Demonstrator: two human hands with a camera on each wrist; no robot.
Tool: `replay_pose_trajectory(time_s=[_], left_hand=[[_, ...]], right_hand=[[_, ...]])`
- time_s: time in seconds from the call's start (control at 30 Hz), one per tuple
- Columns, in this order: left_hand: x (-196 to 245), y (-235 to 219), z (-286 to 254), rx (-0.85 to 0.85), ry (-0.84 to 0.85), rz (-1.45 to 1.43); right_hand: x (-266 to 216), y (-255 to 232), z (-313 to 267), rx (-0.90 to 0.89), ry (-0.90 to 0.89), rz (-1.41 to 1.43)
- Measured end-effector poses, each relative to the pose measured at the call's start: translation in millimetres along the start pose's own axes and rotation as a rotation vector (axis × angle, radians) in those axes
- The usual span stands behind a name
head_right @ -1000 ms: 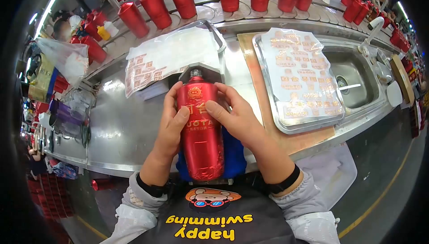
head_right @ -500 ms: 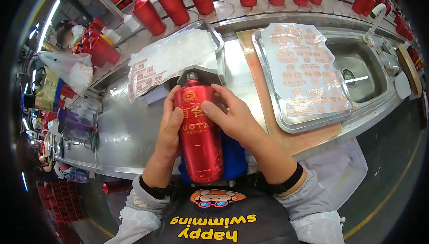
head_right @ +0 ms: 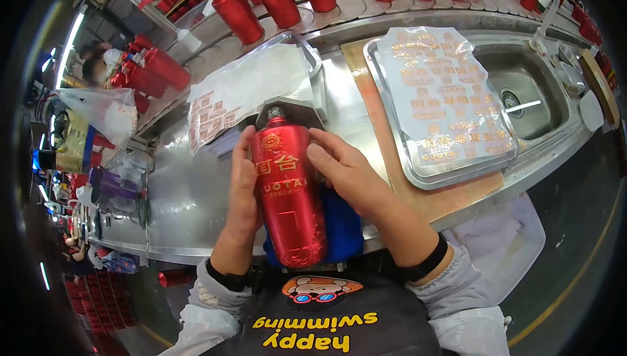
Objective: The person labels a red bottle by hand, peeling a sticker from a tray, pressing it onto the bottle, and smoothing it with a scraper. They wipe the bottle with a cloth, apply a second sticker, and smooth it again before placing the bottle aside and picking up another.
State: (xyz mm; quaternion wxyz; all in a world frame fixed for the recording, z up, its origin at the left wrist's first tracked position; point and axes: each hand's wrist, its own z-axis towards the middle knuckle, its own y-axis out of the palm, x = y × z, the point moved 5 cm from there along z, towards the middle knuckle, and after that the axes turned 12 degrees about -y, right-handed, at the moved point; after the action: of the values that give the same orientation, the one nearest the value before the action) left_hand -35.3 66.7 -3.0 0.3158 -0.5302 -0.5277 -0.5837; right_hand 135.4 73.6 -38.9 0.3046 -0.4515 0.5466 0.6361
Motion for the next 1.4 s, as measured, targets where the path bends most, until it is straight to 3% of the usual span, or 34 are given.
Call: replay_pose_trajectory(time_s=[0.03, 0.2, 0.27, 0.3, 0.4, 0.5, 0.6, 0.83, 0.93, 1.07, 1.2, 1.3, 1.4], left_hand=[[0, -2, 0, 0.003, 0.026, -0.001], [28, -8, -4, -0.046, 0.59, 0.919], [43, 7, -10, -0.068, 0.59, 1.204], [43, 9, -12, -0.05, 0.541, 1.207], [49, 16, -19, -0.096, 0.602, 1.505], [53, 24, -24, -0.165, 0.629, 1.549], [58, 26, -19, -0.211, 0.681, 1.526], [63, 11, 15, -0.184, 0.667, 1.363], [64, 11, 22, -0.115, 0.659, 1.157], [57, 19, 6, -0.123, 0.821, 1.321], [55, 11, -1, -0.147, 0.712, 1.168], [55, 0, 0, 0.121, 0.688, 1.039], [53, 1, -2, 0.113, 0.74, 1.186]], right_hand=[[0, -1, -1, 0.008, -0.013, 0.003], [-5, -3, -7, 0.002, -0.042, -0.009], [-2, -6, -9, 0.02, -0.072, -0.035], [1, -8, -10, 0.027, -0.088, -0.05], [3, -21, -12, 0.102, -0.28, -0.146], [-31, -24, -16, 0.115, -0.352, -0.327], [-57, -27, -15, 0.13, -0.459, -0.745], [-76, -21, -15, 0.176, -0.507, -0.579], [-92, -10, -9, 0.116, -0.509, -0.599], [-96, -9, -2, 0.118, -0.524, -0.608], [-86, -14, -1, 0.124, -0.48, -0.526], [-82, -12, 1, 0.132, -0.473, -0.494], [-80, -12, 0, 0.133, -0.47, -0.486]])
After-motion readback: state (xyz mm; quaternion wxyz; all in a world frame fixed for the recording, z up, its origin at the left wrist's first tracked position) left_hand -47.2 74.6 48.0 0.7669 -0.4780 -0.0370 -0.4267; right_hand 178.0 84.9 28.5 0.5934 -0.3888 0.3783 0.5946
